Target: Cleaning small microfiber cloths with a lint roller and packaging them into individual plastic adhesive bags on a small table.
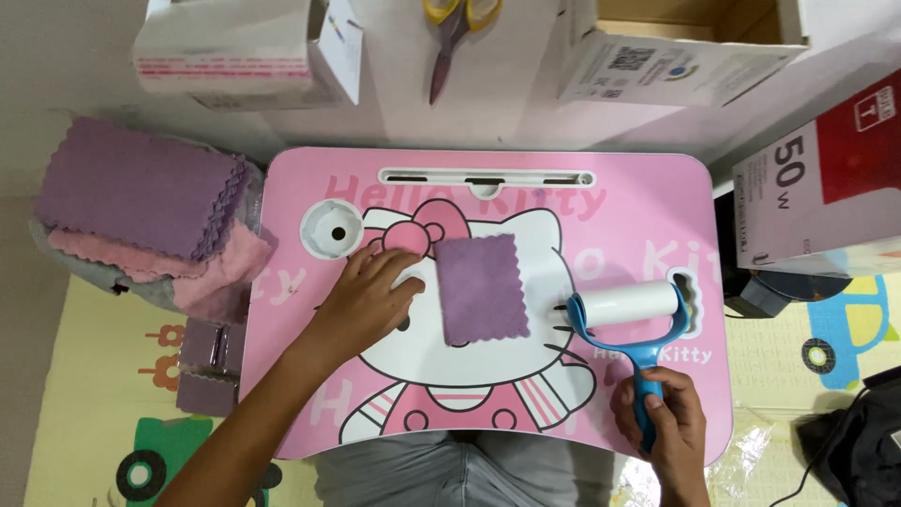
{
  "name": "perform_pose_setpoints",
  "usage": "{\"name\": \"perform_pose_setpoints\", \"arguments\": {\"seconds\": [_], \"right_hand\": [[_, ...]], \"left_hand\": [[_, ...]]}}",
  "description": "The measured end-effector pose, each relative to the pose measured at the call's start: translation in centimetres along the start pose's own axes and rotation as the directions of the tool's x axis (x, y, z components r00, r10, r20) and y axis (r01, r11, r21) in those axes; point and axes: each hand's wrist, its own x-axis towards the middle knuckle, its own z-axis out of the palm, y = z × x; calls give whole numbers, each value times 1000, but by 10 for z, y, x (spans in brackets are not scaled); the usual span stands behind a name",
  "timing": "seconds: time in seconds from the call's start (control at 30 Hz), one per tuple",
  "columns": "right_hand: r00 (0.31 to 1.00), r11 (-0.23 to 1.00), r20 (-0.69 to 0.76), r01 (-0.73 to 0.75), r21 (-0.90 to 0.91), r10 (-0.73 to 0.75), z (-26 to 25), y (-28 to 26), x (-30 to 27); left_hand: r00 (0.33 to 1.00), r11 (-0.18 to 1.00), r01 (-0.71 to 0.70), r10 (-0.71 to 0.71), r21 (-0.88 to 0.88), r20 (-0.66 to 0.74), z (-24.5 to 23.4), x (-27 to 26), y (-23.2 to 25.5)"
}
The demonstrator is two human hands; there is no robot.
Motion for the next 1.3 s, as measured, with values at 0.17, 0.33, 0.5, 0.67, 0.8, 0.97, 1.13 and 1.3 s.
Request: {"name": "perform_pose_setpoints", "arguments": {"seconds": [0.17,0.33,0.5,0.67,0.8,0.97,1.13,1.3], "right_hand": [[996,993,36,-79,-83,82,13,-4,-10],[980,993,158,-115,-25,118,35,0,-26],[939,958,193,-282,-49,286,58,-6,-24],[937,967,258,-201,-156,236,96,-25,13],[922,973,319,-189,-132,222,134,-35,54],[883,936,350,-223,-272,312,154,-37,95],[865,940,393,-220,-260,311,151,-34,92],[935,971,283,-167,-174,211,125,-23,41]], "left_hand": [[998,998,56,-57,-27,-32,2,-6,1],[994,991,106,-105,-79,15,11,6,9],[984,988,151,-146,-41,101,18,12,15],[971,978,208,-202,-34,131,29,4,16],[963,966,254,-249,-38,103,29,2,17],[939,943,325,-314,-67,137,32,-1,14],[929,936,351,-345,-23,138,34,-2,14],[949,954,297,-291,-38,121,34,-3,14]]}}
